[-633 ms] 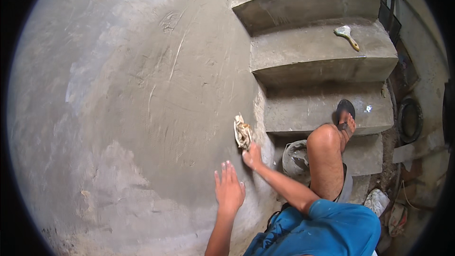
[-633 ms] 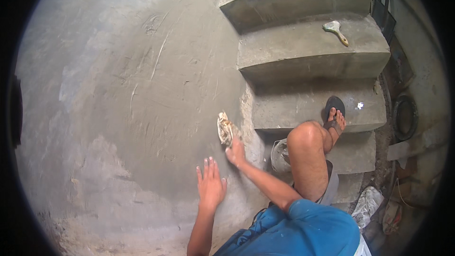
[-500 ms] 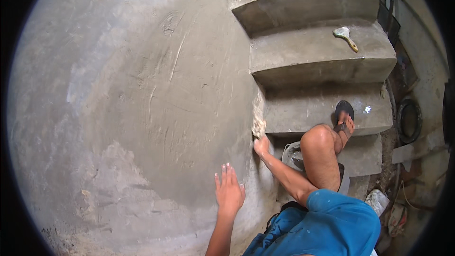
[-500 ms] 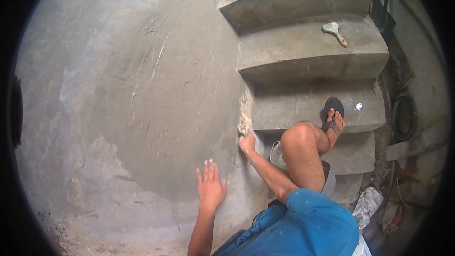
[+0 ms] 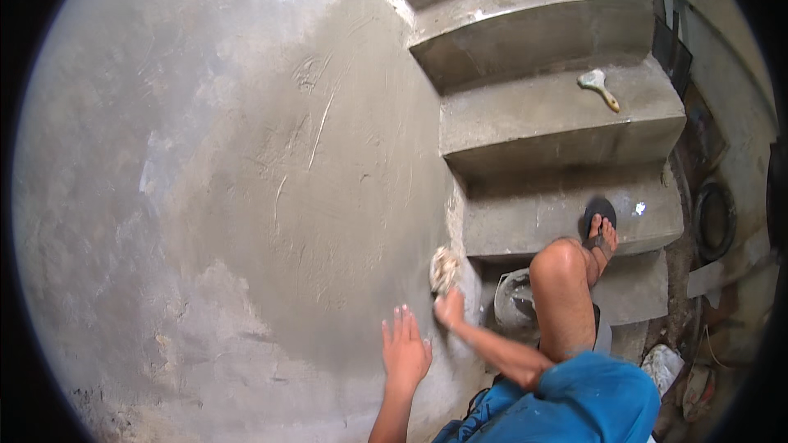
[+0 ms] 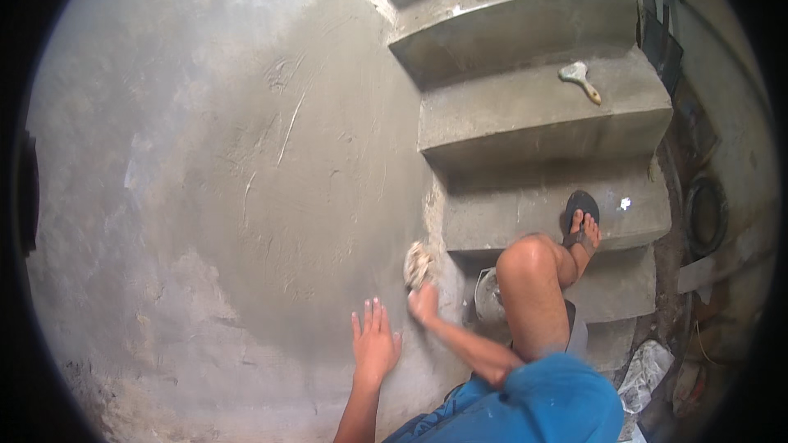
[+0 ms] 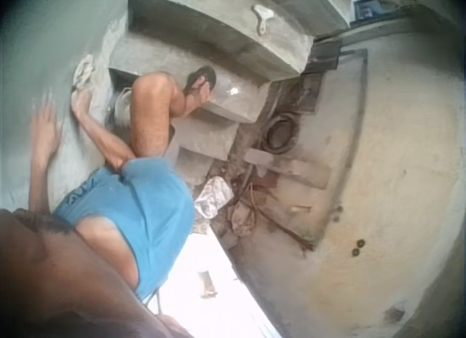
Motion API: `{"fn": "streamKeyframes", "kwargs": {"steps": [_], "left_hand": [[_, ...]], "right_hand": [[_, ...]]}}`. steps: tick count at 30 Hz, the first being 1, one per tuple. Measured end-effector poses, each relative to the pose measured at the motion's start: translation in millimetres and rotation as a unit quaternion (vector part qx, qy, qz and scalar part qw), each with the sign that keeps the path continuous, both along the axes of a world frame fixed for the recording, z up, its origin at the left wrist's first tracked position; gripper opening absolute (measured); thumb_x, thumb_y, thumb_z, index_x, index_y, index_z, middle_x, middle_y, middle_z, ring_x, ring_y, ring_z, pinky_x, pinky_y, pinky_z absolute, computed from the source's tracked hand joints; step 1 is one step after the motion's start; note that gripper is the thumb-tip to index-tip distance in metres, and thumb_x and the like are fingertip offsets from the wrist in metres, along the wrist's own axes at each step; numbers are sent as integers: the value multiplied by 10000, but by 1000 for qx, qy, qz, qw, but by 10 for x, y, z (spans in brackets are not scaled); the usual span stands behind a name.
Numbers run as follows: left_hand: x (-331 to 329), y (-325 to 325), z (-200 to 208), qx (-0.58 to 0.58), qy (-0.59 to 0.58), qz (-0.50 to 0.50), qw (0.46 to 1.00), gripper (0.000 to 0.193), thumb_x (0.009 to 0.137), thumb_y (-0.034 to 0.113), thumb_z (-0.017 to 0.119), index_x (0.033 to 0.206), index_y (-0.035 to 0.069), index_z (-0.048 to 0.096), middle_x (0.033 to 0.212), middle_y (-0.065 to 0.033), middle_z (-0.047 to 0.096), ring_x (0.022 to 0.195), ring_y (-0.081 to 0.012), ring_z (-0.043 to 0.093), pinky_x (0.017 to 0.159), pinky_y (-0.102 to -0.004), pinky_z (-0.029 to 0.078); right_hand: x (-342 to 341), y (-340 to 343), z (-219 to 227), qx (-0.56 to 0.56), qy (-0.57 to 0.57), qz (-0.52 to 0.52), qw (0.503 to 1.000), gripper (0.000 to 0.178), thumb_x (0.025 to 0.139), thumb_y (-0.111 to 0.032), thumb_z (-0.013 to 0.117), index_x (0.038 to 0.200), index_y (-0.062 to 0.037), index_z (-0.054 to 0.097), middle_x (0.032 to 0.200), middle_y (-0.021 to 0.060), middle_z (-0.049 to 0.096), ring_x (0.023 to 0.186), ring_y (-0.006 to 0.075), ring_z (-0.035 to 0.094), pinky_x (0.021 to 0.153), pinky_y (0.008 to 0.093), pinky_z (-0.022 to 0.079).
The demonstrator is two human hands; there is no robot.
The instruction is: The person applies wet plaster to a curved wall using a trowel, then smooths the surface with a cloth. The person repeatedly scoops plaster from a bucket and spreads it along the wall, alternating between troweling and wiping motions.
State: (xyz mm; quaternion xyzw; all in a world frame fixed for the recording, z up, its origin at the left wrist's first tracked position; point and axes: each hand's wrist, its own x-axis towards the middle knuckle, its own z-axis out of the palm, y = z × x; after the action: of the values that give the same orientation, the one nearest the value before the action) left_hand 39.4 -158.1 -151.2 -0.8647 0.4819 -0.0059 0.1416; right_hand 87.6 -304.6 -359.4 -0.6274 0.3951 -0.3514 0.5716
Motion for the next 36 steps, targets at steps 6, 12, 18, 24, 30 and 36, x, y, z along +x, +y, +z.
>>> {"fn": "streamKeyframes", "kwargs": {"steps": [6,12,18,24,30,36], "left_hand": [[-32,64,-200,7,20,12,1000,770,997,393,639,1588,-53,426,1728,-218,321,1634,-344,237,1334,-582,83],[-242,285,-401,9,70,31,997,788,1005,422,628,1589,-64,420,1722,-240,320,1626,-375,239,1328,-598,66],[-576,538,-455,-94,104,60,988,809,980,402,674,1588,-65,417,1707,-239,347,1605,-400,273,1317,-606,122],[-621,519,-122,-175,85,45,980,829,954,325,713,1597,-79,380,1712,-264,313,1609,-426,251,1312,-618,137],[-607,517,76,-234,68,63,968,838,940,318,724,1600,-68,381,1710,-248,327,1609,-410,260,1313,-607,153],[-669,527,-66,-215,83,94,969,840,940,319,723,1602,-68,382,1717,-244,316,1617,-401,244,1319,-601,128]], "right_hand": [[-7,-111,-345,-53,-63,33,996,379,782,-132,630,1106,55,692,1004,331,723,1014,544,683,898,559,552],[-534,-78,-889,189,254,195,928,474,920,-242,624,1306,21,703,1273,301,717,1239,448,676,1045,472,532],[-602,23,-614,106,141,17,984,295,873,-147,621,1073,38,733,978,312,742,996,465,744,868,553,557],[-250,-111,-185,-129,59,38,989,265,857,-152,673,980,83,681,963,360,712,965,545,701,849,581,547],[-606,99,-173,209,219,3,953,368,897,-87,597,1208,70,715,1125,245,764,1033,356,748,869,487,565],[-573,132,-265,-257,67,95,959,273,800,-155,635,943,63,714,840,308,717,842,445,758,727,513,571]]}}
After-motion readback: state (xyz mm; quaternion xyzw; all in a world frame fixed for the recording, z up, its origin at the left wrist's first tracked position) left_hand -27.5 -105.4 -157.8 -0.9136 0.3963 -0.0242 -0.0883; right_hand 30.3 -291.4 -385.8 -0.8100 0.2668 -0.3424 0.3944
